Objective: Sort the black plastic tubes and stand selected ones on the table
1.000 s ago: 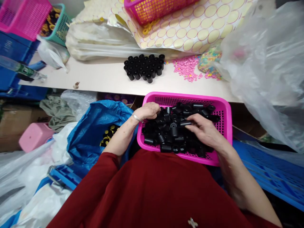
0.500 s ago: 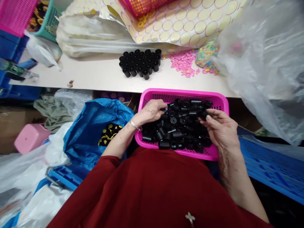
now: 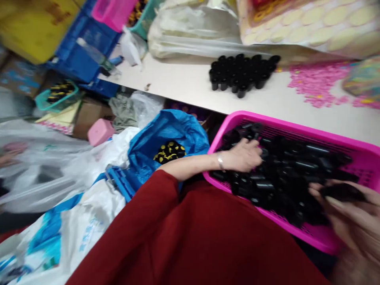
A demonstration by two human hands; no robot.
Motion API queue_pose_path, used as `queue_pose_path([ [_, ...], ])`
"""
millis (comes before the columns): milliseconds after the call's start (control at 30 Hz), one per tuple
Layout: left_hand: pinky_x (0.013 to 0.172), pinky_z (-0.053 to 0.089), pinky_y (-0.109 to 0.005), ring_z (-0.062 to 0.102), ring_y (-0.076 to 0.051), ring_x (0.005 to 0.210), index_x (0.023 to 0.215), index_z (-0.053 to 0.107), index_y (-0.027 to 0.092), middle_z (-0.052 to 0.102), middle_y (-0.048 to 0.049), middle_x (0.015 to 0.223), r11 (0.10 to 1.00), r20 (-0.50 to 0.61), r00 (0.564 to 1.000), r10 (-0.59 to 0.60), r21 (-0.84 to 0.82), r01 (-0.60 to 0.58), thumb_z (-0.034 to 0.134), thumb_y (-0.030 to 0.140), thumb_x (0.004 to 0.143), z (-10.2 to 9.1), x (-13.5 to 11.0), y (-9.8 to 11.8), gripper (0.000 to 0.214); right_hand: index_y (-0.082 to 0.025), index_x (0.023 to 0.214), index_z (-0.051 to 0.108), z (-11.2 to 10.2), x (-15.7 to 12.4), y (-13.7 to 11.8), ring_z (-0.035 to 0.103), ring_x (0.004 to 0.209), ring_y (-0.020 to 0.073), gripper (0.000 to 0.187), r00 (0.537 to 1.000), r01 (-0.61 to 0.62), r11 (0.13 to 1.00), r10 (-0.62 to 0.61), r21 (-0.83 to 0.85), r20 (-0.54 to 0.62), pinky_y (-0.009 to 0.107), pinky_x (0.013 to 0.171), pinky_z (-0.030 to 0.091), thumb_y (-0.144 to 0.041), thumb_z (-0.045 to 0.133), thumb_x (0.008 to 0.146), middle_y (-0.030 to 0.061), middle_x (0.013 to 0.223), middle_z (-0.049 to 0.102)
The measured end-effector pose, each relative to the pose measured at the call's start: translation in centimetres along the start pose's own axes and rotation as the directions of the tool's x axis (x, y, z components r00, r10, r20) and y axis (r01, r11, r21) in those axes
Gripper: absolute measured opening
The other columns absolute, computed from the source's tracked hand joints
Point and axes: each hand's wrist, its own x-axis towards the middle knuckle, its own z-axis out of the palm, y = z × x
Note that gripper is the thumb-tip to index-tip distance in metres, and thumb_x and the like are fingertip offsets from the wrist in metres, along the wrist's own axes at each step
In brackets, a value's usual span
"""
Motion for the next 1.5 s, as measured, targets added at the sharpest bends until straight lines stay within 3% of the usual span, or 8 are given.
queue_pose_path([
  [167, 0.083, 0.038, -0.041, 0.049, -0.031, 0.108, 0.085, 0.066, 0.013, 0.064, -0.0130, 0.098, 0.997, -0.069, 0.997, 0.023, -0.071, -0.028, 0.050, 0.009, 0.082, -2.3, 0.1, -0.7, 0.017, -0.026, 0.085, 0.066, 1.9, 0.4, -1.2, 0.070, 0.081, 0.0205, 0.041, 0.992, -0.009, 0.998, 0.015, 0.055, -0.123, 0.041, 0.083, 0.061, -0.024, 0.090, 0.051, -0.0019, 0.083, 0.069],
  [333, 0.081, 0.041, -0.036, 0.054, -0.026, 0.101, 0.097, 0.066, 0.016, 0.065, -0.0099, 0.103, 0.940, 0.025, 0.971, 0.237, -0.257, -0.223, 0.055, 0.022, 0.086, -2.3, 1.9, 3.5, 0.017, -0.023, 0.087, 0.062, 1.6, 0.5, -1.1, 0.069, 0.080, 0.0140, 0.047, 0.989, -0.002, 0.996, 0.015, 0.088, -0.149, 0.029, 0.078, 0.059, -0.021, 0.090, 0.050, -0.0040, 0.084, 0.071],
  [500, 0.084, 0.043, -0.038, 0.058, -0.026, 0.100, 0.111, 0.063, 0.015, 0.065, -0.0118, 0.107, 0.969, 0.114, 0.987, 0.113, -0.234, -0.083, 0.056, 0.012, 0.077, -0.9, 3.6, 5.5, 0.034, -0.024, 0.088, 0.061, 1.5, -0.1, -1.6, 0.069, 0.071, 0.0133, 0.045, 0.989, -0.007, 0.993, 0.023, 0.116, -0.143, 0.029, 0.073, 0.060, -0.021, 0.089, 0.052, -0.0044, 0.084, 0.071],
  [767, 0.088, 0.041, -0.042, 0.051, -0.031, 0.108, 0.112, 0.059, 0.013, 0.060, -0.0147, 0.113, 0.958, -0.160, 0.947, -0.279, -0.119, 0.263, 0.049, 0.012, 0.082, -1.8, 1.7, -0.8, 0.032, -0.026, 0.087, 0.062, 1.0, 0.0, -0.8, 0.069, 0.070, 0.0164, 0.043, 0.937, 0.140, 0.984, -0.096, 0.109, -0.335, 0.040, 0.078, 0.061, -0.022, 0.089, 0.053, -0.0049, 0.081, 0.069],
  [1033, 0.083, 0.039, -0.040, 0.050, -0.027, 0.103, 0.091, 0.067, 0.016, 0.063, -0.0101, 0.096, 0.967, 0.044, 0.967, 0.250, -0.068, -0.246, 0.048, 0.011, 0.084, -2.1, 2.4, 2.4, 0.021, -0.027, 0.097, 0.068, 1.6, -0.2, -0.6, 0.069, 0.075, 0.0149, 0.045, 0.966, 0.102, 0.990, -0.075, 0.100, -0.247, 0.035, 0.080, 0.060, -0.022, 0.089, 0.057, -0.0044, 0.085, 0.071],
  [1300, 0.082, 0.039, -0.043, 0.055, -0.027, 0.094, 0.083, 0.067, 0.010, 0.063, -0.0154, 0.098, 0.968, 0.040, 0.968, 0.249, -0.007, -0.249, 0.044, 0.003, 0.080, 1.3, 4.7, 4.9, 0.024, -0.027, 0.098, 0.071, 1.7, -1.1, -0.7, 0.069, 0.084, 0.0187, 0.043, 0.982, 0.087, 0.995, -0.093, -0.040, -0.166, 0.040, 0.086, 0.060, -0.028, 0.088, 0.059, -0.0017, 0.092, 0.072],
  [1433, 0.075, 0.044, -0.036, 0.060, -0.022, 0.082, 0.082, 0.068, 0.009, 0.065, -0.0107, 0.090, 0.930, -0.078, 0.987, 0.140, -0.333, -0.158, 0.062, 0.017, 0.076, 0.0, 3.6, 3.4, 0.011, -0.027, 0.106, 0.070, 1.9, -1.5, -1.2, 0.067, 0.096, 0.0210, 0.041, 0.979, 0.167, 0.972, -0.184, -0.165, -0.089, 0.042, 0.095, 0.055, -0.032, 0.083, 0.067, 0.0018, 0.103, 0.069],
  [1500, 0.067, 0.045, -0.029, 0.059, -0.015, 0.071, 0.084, 0.068, 0.010, 0.063, -0.0040, 0.077, 0.714, -0.136, 0.990, -0.033, -0.697, -0.072, 0.067, 0.023, 0.074, -0.7, 2.7, 2.4, 0.016, -0.026, 0.109, 0.069, 2.2, -1.7, -1.9, 0.065, 0.098, 0.0218, 0.038, 0.967, 0.230, 0.933, -0.250, -0.275, -0.040, 0.043, 0.094, 0.054, -0.034, 0.079, 0.073, 0.0034, 0.104, 0.066],
])
